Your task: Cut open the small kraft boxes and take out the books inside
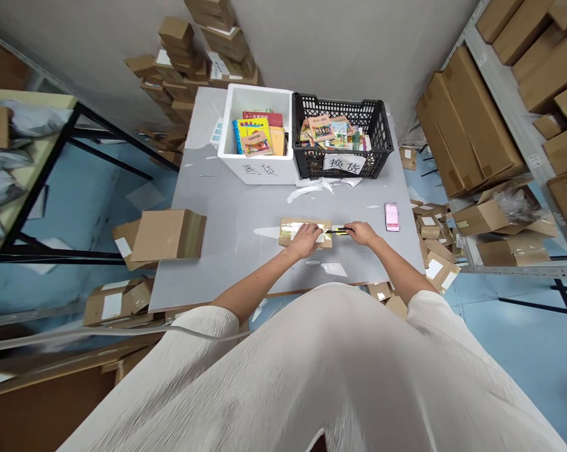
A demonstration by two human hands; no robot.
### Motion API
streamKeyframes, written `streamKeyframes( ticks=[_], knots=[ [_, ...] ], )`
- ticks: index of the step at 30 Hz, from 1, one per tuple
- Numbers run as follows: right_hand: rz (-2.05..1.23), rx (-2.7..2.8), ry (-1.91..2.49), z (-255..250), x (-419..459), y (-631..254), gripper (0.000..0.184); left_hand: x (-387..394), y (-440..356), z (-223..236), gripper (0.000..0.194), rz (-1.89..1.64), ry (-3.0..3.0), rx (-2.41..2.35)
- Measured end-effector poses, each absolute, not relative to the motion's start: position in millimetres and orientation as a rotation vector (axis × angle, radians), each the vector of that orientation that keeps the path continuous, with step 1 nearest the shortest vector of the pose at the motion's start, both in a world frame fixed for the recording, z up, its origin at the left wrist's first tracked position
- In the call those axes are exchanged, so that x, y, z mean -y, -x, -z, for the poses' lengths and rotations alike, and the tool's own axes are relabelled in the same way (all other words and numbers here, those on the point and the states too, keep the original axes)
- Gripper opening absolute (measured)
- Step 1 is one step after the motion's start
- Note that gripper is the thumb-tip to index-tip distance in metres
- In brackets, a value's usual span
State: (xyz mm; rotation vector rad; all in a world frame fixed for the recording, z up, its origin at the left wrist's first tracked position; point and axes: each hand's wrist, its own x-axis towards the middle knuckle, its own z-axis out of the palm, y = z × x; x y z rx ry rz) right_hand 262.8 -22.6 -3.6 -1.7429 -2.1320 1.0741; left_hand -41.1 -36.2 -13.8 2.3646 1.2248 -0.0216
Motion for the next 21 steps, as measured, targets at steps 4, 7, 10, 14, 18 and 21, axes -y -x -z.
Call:
streamKeyframes(
  ticks=[4, 7, 10, 14, 18, 21],
  knots=[
    [-1.15, 2.105, 1.761, 8, 22, -259, 0.022, 36, 42, 14, 0.056, 0.013, -2.348, -1.23],
    [-1.272, 1.997, 1.775, 6, 30, -265, 0.022, 36, 41, 15, 0.054, 0.033, -2.354, -1.236],
    [-1.367, 1.906, 1.742, 1, 41, -271, 0.025, 36, 40, 17, 0.054, 0.036, -2.345, -1.243],
    [-1.395, 1.827, 1.739, -3, 48, -266, 0.026, 36, 40, 18, 0.061, 0.051, -2.351, -1.246],
    [-1.391, 1.785, 1.755, 2, 48, -255, 0.027, 36, 40, 17, 0.064, 0.063, -2.368, -1.239],
    [-1.411, 1.768, 1.746, 5, 54, -257, 0.029, 37, 40, 17, 0.063, 0.053, -2.357, -1.249]
  ],
)
